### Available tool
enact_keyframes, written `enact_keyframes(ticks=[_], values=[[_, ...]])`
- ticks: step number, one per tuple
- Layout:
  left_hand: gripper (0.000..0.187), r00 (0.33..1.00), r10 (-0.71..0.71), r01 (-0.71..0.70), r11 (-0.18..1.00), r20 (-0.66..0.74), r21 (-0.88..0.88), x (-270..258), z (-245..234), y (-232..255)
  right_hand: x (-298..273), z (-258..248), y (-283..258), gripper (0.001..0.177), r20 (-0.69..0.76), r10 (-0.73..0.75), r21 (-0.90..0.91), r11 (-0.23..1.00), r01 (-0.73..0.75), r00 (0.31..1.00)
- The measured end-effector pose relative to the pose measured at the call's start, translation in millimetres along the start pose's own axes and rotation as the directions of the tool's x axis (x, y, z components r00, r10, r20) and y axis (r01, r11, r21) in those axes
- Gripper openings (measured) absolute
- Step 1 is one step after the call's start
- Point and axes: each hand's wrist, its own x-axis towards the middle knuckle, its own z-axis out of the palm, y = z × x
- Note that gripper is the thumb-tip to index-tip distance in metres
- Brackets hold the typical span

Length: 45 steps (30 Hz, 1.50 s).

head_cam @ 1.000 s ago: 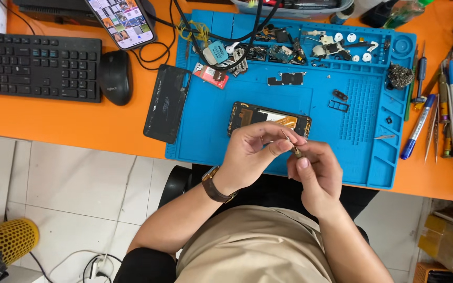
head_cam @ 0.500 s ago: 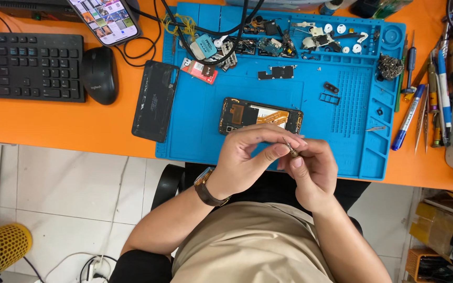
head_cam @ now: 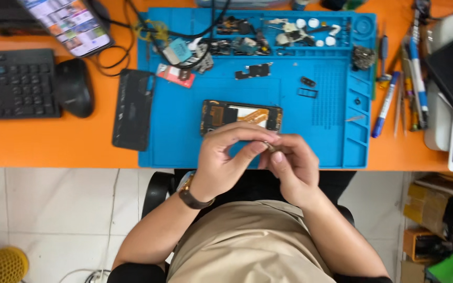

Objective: The person disassembles a smartphone on a blue mat, using a screwdriver to remove screws and a prying tool to separate components. They handle the phone, screws, and internal parts, occasionally using a computer mouse and keyboard.

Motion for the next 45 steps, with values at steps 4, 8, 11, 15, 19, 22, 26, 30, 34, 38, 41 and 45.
enact_keyframes(ticks=[4, 8, 11, 15, 19, 22, 26, 30, 34, 38, 41, 45], values=[[0.01, 0.999, 0.029, -0.029, 0.999, 0.019, 0.016, 2.0, 0.4, -5.3, 3.6, 5.3, -3.3, 0.028, -0.028, -0.02, -0.034, 0.999, 0.019, 0.999], [0.013, 1.0, 0.027, -0.027, 0.999, 0.001, 0.031, 0.2, 1.2, -8.3, 10.5, 9.8, -14.3, 0.02, -0.048, -0.042, -0.13, 0.991, 0.036, 0.998], [0.014, 0.999, 0.039, -0.041, 0.995, 0.019, 0.089, 0.9, 0.6, -10.7, 14.5, 8.5, -21.0, 0.019, -0.08, -0.053, -0.152, 0.987, 0.04, 0.995], [0.013, 0.999, -0.022, 0.015, 0.972, 0.026, 0.235, -4.2, 3.4, -2.8, 10.4, -3.6, -32.1, 0.025, 0.031, 0.0, -0.314, 0.949, 0.009, 1.0], [0.02, 0.999, 0.01, -0.021, 0.958, 0.038, 0.285, -3.0, 8.9, -2.3, 8.9, -9.0, -32.5, 0.023, 0.043, -0.017, -0.336, 0.941, 0.031, 0.999], [0.018, 0.999, 0.034, -0.036, 0.926, 0.01, 0.376, -3.4, 11.9, -4.1, 8.8, -11.0, -32.6, 0.022, 0.014, -0.034, -0.336, 0.941, 0.037, 0.999], [0.013, 0.999, 0.045, -0.037, 0.927, -0.012, 0.373, -2.1, 18.4, -5.0, 8.4, -14.5, -33.4, 0.022, -0.002, -0.067, -0.357, 0.932, 0.062, 0.998], [0.011, 0.999, 0.034, -0.031, 0.942, -0.003, 0.333, -2.3, 18.8, -8.7, 10.2, -18.0, -40.9, 0.028, 0.09, -0.02, -0.333, 0.942, 0.049, 0.996], [0.012, 0.997, 0.006, -0.031, 0.944, 0.077, 0.329, 2.5, 14.7, -1.8, 10.2, -17.7, -38.4, 0.029, 0.095, -0.059, -0.352, 0.932, 0.089, 0.994], [0.022, 0.999, -0.017, 0.008, 0.967, 0.035, 0.253, -2.5, 7.7, -4.9, 12.1, -14.1, -39.3, 0.026, 0.089, -0.064, -0.388, 0.917, 0.094, 0.994], [0.018, 0.998, -0.012, 0.022, 0.984, -0.057, 0.178, -7.0, 4.7, -8.3, 12.7, -10.9, -39.9, 0.025, 0.095, -0.054, -0.38, 0.921, 0.087, 0.994], [0.018, 0.993, 0.111, -0.096, 0.962, -0.044, 0.256, -0.8, 3.7, -13.9, 15.8, -2.9, -36.7, 0.017, -0.031, -0.102, -0.236, 0.967, 0.092, 0.994]])
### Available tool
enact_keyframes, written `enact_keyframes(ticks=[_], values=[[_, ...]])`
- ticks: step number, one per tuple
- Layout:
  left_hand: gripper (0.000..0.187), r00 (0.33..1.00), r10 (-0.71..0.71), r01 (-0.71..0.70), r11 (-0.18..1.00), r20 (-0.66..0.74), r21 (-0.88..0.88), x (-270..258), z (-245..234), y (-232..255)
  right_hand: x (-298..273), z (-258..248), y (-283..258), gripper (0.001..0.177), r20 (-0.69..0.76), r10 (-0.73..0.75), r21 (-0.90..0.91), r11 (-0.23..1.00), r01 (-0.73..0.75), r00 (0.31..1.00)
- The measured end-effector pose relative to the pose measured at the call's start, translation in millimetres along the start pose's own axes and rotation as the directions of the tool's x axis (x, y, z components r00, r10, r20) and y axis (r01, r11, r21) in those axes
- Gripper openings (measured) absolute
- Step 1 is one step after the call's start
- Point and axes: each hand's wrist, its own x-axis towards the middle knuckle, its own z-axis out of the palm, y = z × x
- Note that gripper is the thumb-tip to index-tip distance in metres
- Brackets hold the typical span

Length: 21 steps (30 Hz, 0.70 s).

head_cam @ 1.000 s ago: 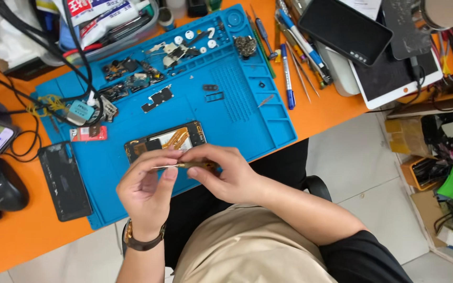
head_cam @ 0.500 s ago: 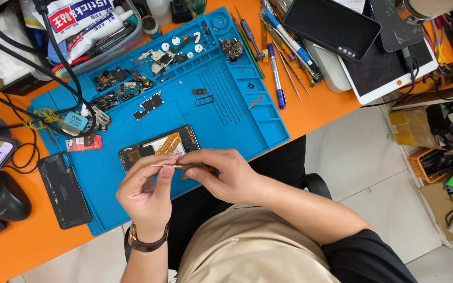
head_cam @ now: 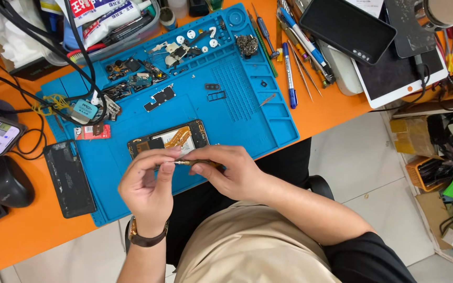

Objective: The person disassembles a smartphone on a blue mat, using a screwdriver to remove screws and a prying tool to separate components. They handle the phone, screws, and internal parts, occasionally using a computer mouse and keyboard.

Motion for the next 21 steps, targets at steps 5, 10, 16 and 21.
enact_keyframes(ticks=[5, 10, 16, 21], values=[[0.022, 0.999, 0.029, -0.03, 0.999, 0.02, 0.038, -1.8, 3.2, -3.4, 0.2, -1.6, -0.5, 0.018, 0.039, 0.024, -0.042, 0.999, -0.022, 0.999], [0.025, 0.997, 0.051, -0.056, 0.995, 0.058, 0.085, -1.6, 6.6, -1.0, 1.6, -3.2, -4.1, 0.025, 0.139, 0.144, 0.014, 0.989, -0.147, 0.98], [0.022, 0.995, 0.072, -0.077, 0.994, 0.067, 0.081, -2.2, 5.0, -0.6, -6.6, -2.2, 13.5, 0.02, 0.093, 0.183, -0.022, 0.983, -0.181, 0.979], [0.023, 0.999, -0.023, 0.028, 0.986, 0.033, -0.167, -5.0, 3.6, -6.7, -4.2, -3.1, 4.1, 0.014, 0.017, 0.06, -0.08, 0.995, -0.059, 0.998]])
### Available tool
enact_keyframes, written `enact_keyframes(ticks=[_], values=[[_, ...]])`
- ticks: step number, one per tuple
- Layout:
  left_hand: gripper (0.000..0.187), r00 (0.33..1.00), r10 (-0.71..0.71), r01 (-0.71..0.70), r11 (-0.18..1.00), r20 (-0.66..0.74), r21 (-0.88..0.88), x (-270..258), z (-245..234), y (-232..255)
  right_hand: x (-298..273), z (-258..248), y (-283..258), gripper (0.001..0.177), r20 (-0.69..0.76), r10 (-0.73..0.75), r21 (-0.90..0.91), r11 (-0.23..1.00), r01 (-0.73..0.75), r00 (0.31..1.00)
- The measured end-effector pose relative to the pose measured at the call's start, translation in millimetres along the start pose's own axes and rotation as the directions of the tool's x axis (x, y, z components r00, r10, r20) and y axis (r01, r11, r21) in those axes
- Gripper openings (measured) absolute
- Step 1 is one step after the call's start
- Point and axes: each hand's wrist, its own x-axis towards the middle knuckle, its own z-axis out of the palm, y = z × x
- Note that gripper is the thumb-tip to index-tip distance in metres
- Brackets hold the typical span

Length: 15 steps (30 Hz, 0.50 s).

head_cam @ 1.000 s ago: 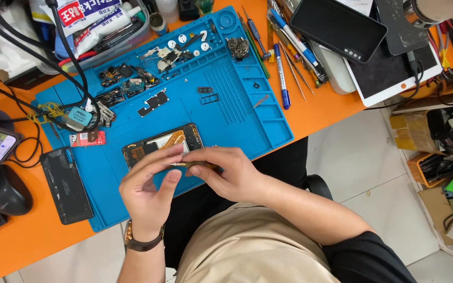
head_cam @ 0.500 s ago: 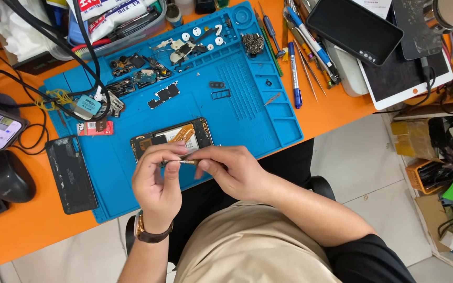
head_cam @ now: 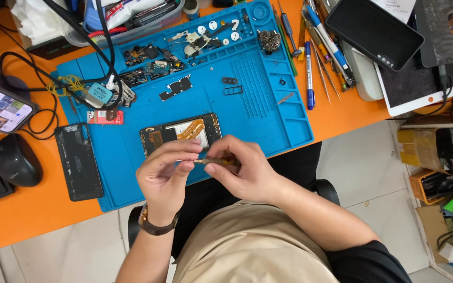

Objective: The person disassembles a smartphone on a blue mat, using a screwdriver to remove screws and a prying tool to separate components. They handle the phone, screws, and internal parts, occasionally using a computer mouse and keyboard.

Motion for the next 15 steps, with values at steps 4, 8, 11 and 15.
enact_keyframes(ticks=[4, 8, 11, 15], values=[[0.022, 0.999, -0.025, 0.022, 0.998, -0.046, -0.058, -4.8, 1.8, -12.1, -3.9, 6.0, 8.9, 0.007, -0.052, -0.063, 0.009, 0.998, 0.064, 0.997], [0.026, 0.994, -0.058, 0.043, 0.987, -0.094, -0.157, -6.7, 8.0, -16.9, -7.0, 6.3, 11.3, 0.008, -0.098, -0.105, -0.005, 0.995, 0.105, 0.99], [0.023, 0.996, -0.039, 0.027, 0.988, -0.077, -0.153, -6.5, 10.5, -17.0, -4.0, 4.8, 9.3, 0.011, -0.051, -0.021, 0.023, 0.999, 0.022, 0.998], [0.02, 1.0, -0.028, 0.025, 0.984, -0.012, -0.179, -3.9, 10.7, -8.6, -4.4, 3.5, 6.5, 0.028, 0.042, 0.097, 0.102, 0.99, -0.101, 0.994]])
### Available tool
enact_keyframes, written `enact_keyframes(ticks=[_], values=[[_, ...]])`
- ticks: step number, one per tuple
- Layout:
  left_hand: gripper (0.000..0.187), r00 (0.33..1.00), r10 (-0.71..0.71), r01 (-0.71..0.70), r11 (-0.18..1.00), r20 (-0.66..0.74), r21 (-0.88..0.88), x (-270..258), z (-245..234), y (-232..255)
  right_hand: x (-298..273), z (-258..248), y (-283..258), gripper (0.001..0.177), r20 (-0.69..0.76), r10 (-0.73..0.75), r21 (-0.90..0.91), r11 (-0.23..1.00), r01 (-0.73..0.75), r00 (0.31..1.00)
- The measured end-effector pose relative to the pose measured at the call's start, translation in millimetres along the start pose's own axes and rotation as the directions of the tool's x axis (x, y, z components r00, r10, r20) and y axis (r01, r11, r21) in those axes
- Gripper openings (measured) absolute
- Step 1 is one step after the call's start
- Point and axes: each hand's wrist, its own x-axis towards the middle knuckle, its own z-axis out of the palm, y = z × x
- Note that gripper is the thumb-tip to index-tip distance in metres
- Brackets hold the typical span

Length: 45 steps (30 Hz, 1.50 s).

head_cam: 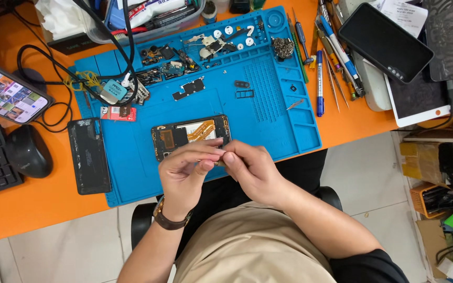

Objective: The person disassembles a smartphone on a blue mat, using a screwdriver to remove screws and a prying tool to separate components. They handle the phone, screws, and internal parts, occasionally using a computer mouse and keyboard.

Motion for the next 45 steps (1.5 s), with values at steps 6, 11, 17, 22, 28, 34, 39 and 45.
enact_keyframes(ticks=[6, 11, 17, 22, 28, 34, 39, 45], values=[[0.015, 0.997, -0.026, 0.024, 0.999, -0.079, -0.022, -2.2, -11.1, 0.3, 1.7, 0.8, -9.8, 0.014, 0.002, -0.018, 0.0, 1.0, 0.018, 1.0], [0.02, 0.996, -0.076, 0.07, 0.988, -0.039, -0.136, -6.0, -9.6, -6.1, 2.0, -0.6, -9.5, 0.019, 0.017, 0.004, -0.043, 0.999, -0.003, 1.0], [0.024, 0.994, -0.111, 0.112, 0.982, 0.019, -0.151, -7.7, -3.9, -9.5, 3.9, -3.7, -13.5, 0.021, 0.116, 0.09, 0.082, 0.992, -0.1, 0.989], [0.024, 0.99, -0.142, 0.137, 0.978, -0.023, -0.159, -6.8, -5.0, -11.0, 5.0, -8.7, -25.7, 0.014, 0.155, 0.095, 0.04, 0.994, -0.102, 0.983], [0.054, 0.971, -0.22, 0.214, 0.975, 0.091, 0.066, -1.0, -7.7, 7.4, 20.4, -60.0, -36.7, 0.019, 0.132, -0.074, -0.395, 0.911, 0.121, 0.988], [0.041, 0.983, -0.182, 0.183, 0.967, -0.021, 0.179, -5.0, -35.5, 17.9, 41.3, -171.5, -23.1, 0.015, -0.396, -0.078, -0.824, 0.47, -0.316, 0.915], [0.035, 0.984, -0.158, 0.173, 0.952, -0.079, 0.252, -4.5, -45.8, 19.6, 50.3, -183.6, -41.7, 0.051, -0.337, 0.096, -0.866, 0.36, -0.348, 0.937], [0.033, 0.98, -0.16, 0.186, 0.946, -0.117, 0.267, -6.7, -50.7, 17.6, 35.0, -173.5, -26.9, 0.042, -0.235, 0.065, -0.898, 0.367, -0.242, 0.97]])
